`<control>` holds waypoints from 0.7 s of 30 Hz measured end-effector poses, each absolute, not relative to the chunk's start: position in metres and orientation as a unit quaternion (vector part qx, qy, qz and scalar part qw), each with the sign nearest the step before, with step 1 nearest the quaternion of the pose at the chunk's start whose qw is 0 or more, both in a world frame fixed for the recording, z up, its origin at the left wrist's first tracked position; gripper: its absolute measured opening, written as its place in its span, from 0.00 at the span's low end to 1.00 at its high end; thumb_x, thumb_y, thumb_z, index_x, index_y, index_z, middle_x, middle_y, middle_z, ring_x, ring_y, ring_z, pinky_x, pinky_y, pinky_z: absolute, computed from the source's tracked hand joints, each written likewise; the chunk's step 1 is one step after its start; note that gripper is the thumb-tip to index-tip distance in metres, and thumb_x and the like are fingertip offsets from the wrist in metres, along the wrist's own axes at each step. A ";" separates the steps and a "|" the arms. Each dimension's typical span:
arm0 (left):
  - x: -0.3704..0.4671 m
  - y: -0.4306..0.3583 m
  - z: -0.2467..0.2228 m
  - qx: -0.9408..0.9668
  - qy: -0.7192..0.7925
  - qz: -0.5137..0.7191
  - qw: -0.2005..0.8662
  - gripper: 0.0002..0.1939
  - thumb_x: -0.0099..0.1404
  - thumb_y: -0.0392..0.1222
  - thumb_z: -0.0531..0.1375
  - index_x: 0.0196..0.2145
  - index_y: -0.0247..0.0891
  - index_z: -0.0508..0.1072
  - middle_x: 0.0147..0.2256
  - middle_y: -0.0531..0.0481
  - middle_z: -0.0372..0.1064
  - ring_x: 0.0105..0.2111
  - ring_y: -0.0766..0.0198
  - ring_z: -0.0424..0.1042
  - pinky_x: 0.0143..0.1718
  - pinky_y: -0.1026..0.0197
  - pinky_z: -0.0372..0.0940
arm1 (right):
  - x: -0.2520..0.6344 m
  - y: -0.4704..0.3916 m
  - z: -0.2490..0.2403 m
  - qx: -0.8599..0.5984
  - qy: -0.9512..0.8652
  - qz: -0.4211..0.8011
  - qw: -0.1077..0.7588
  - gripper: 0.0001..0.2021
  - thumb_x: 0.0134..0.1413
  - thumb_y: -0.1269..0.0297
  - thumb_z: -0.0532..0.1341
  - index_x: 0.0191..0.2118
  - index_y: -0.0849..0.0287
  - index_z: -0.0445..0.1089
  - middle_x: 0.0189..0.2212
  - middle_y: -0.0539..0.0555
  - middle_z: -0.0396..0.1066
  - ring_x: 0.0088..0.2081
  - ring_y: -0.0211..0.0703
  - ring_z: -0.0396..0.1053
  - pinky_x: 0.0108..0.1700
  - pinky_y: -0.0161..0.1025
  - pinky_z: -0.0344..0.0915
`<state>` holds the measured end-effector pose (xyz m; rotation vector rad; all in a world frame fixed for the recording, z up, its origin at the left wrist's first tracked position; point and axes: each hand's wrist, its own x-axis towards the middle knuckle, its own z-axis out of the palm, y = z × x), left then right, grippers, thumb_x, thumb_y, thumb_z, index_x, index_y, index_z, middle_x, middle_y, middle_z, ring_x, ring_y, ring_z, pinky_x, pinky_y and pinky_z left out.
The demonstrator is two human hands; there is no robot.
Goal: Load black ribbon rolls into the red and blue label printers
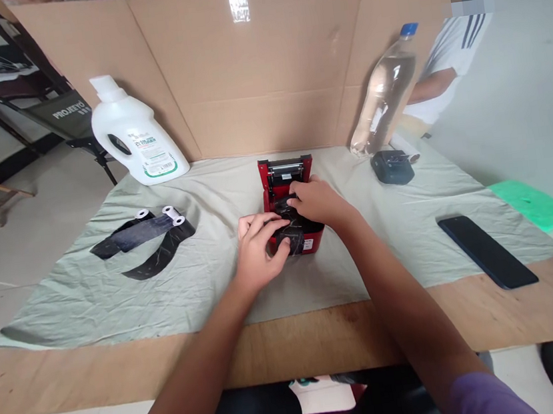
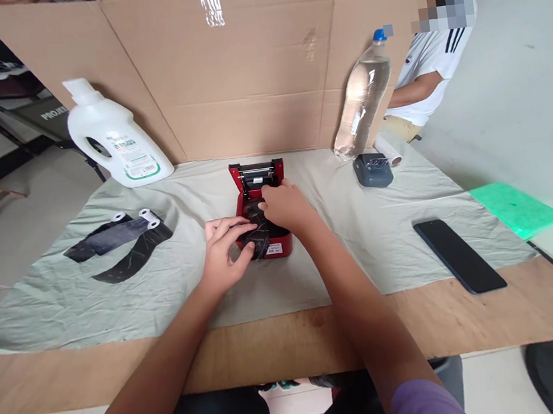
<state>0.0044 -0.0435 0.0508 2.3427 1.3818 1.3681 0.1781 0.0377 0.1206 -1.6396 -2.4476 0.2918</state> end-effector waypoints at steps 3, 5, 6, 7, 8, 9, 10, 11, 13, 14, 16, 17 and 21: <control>-0.002 -0.043 0.054 0.824 0.417 0.382 0.018 0.20 0.66 0.45 0.62 0.55 0.42 0.75 0.54 0.43 0.71 0.53 0.49 0.64 0.56 0.47 0.59 | 0.183 0.042 0.118 -0.555 -0.820 0.106 0.090 0.11 0.66 0.65 0.56 0.50 0.60 0.71 0.42 0.65 0.76 0.56 0.66 0.60 0.51 0.52 0.60; -0.006 -0.042 0.057 0.866 0.382 0.322 0.005 0.26 0.66 0.50 0.64 0.59 0.43 0.72 0.57 0.42 0.70 0.56 0.47 0.64 0.57 0.46 0.57 | 0.187 0.047 0.115 -0.548 -0.819 0.137 0.104 0.11 0.66 0.64 0.57 0.50 0.58 0.71 0.44 0.63 0.76 0.56 0.65 0.60 0.51 0.51 0.60; -0.008 -0.042 0.059 0.879 0.369 0.302 -0.003 0.26 0.66 0.51 0.64 0.60 0.45 0.71 0.58 0.42 0.69 0.56 0.47 0.64 0.57 0.46 0.57 | 0.189 0.051 0.113 -0.543 -0.819 0.151 0.111 0.11 0.66 0.63 0.57 0.50 0.58 0.72 0.44 0.62 0.77 0.55 0.64 0.60 0.52 0.50 0.59; -0.009 -0.041 0.059 0.885 0.363 0.293 -0.015 0.25 0.67 0.50 0.63 0.60 0.46 0.72 0.58 0.42 0.70 0.57 0.47 0.65 0.57 0.46 0.56 | 0.190 0.054 0.110 -0.539 -0.819 0.160 0.116 0.11 0.65 0.63 0.58 0.49 0.57 0.72 0.44 0.61 0.77 0.54 0.63 0.61 0.52 0.50 0.59; -0.009 -0.041 0.059 0.884 0.363 0.293 -0.027 0.22 0.68 0.48 0.62 0.59 0.47 0.72 0.58 0.43 0.70 0.57 0.48 0.65 0.57 0.46 0.56 | 0.191 0.057 0.108 -0.538 -0.818 0.163 0.121 0.11 0.65 0.62 0.58 0.48 0.57 0.73 0.44 0.60 0.77 0.54 0.61 0.62 0.53 0.50 0.58; -0.009 -0.041 0.059 0.881 0.365 0.299 -0.039 0.21 0.69 0.44 0.61 0.58 0.47 0.73 0.57 0.44 0.71 0.56 0.49 0.66 0.56 0.47 0.56 | 0.192 0.060 0.105 -0.538 -0.818 0.166 0.122 0.10 0.64 0.62 0.59 0.47 0.57 0.74 0.44 0.59 0.78 0.52 0.60 0.63 0.55 0.50 0.57; -0.008 -0.041 0.058 0.876 0.369 0.306 -0.049 0.19 0.70 0.41 0.60 0.58 0.47 0.74 0.56 0.44 0.72 0.55 0.50 0.67 0.54 0.47 0.56 | 0.191 0.063 0.103 -0.536 -0.818 0.172 0.122 0.09 0.63 0.63 0.60 0.45 0.57 0.74 0.43 0.58 0.78 0.51 0.57 0.65 0.56 0.50 0.56; -0.007 -0.040 0.057 0.872 0.372 0.313 -0.055 0.19 0.70 0.38 0.59 0.57 0.47 0.74 0.56 0.45 0.73 0.54 0.51 0.68 0.53 0.48 0.57 | 0.191 0.065 0.101 -0.533 -0.817 0.181 0.122 0.07 0.61 0.65 0.60 0.41 0.57 0.75 0.41 0.56 0.78 0.49 0.55 0.67 0.58 0.50 0.55; -0.006 -0.040 0.055 0.868 0.372 0.324 -0.063 0.19 0.69 0.36 0.58 0.55 0.46 0.75 0.55 0.45 0.74 0.52 0.52 0.69 0.51 0.49 0.57 | 0.189 0.066 0.097 -0.528 -0.816 0.200 0.124 0.05 0.58 0.68 0.61 0.35 0.57 0.75 0.39 0.53 0.79 0.46 0.50 0.70 0.61 0.50 0.52; -0.005 -0.040 0.054 0.867 0.370 0.328 -0.066 0.18 0.69 0.35 0.57 0.55 0.45 0.75 0.54 0.45 0.74 0.51 0.53 0.70 0.51 0.49 0.58 | 0.189 0.066 0.097 -0.526 -0.814 0.207 0.131 0.06 0.57 0.70 0.60 0.33 0.57 0.75 0.37 0.52 0.79 0.45 0.49 0.70 0.62 0.50 0.51; -0.005 -0.040 0.052 0.864 0.367 0.338 -0.075 0.18 0.69 0.34 0.56 0.54 0.45 0.76 0.53 0.46 0.75 0.51 0.53 0.70 0.50 0.50 0.58 | 0.189 0.065 0.097 -0.521 -0.809 0.217 0.165 0.06 0.55 0.71 0.60 0.32 0.57 0.75 0.36 0.52 0.79 0.43 0.47 0.71 0.62 0.49 0.51; -0.005 -0.039 0.051 0.862 0.366 0.342 -0.078 0.18 0.69 0.34 0.56 0.53 0.45 0.76 0.53 0.46 0.75 0.50 0.53 0.70 0.50 0.50 0.58 | 0.190 0.065 0.098 -0.521 -0.802 0.226 0.186 0.06 0.55 0.71 0.60 0.32 0.57 0.76 0.35 0.52 0.79 0.42 0.47 0.71 0.60 0.48 0.54; -0.007 -0.039 0.050 0.859 0.362 0.352 -0.085 0.19 0.69 0.32 0.55 0.52 0.46 0.78 0.50 0.46 0.76 0.49 0.54 0.70 0.50 0.50 0.58 | 0.202 0.066 0.106 -0.549 -0.734 0.303 0.262 0.09 0.55 0.61 0.62 0.26 0.58 0.72 0.26 0.51 0.72 0.33 0.44 0.68 0.42 0.41 0.62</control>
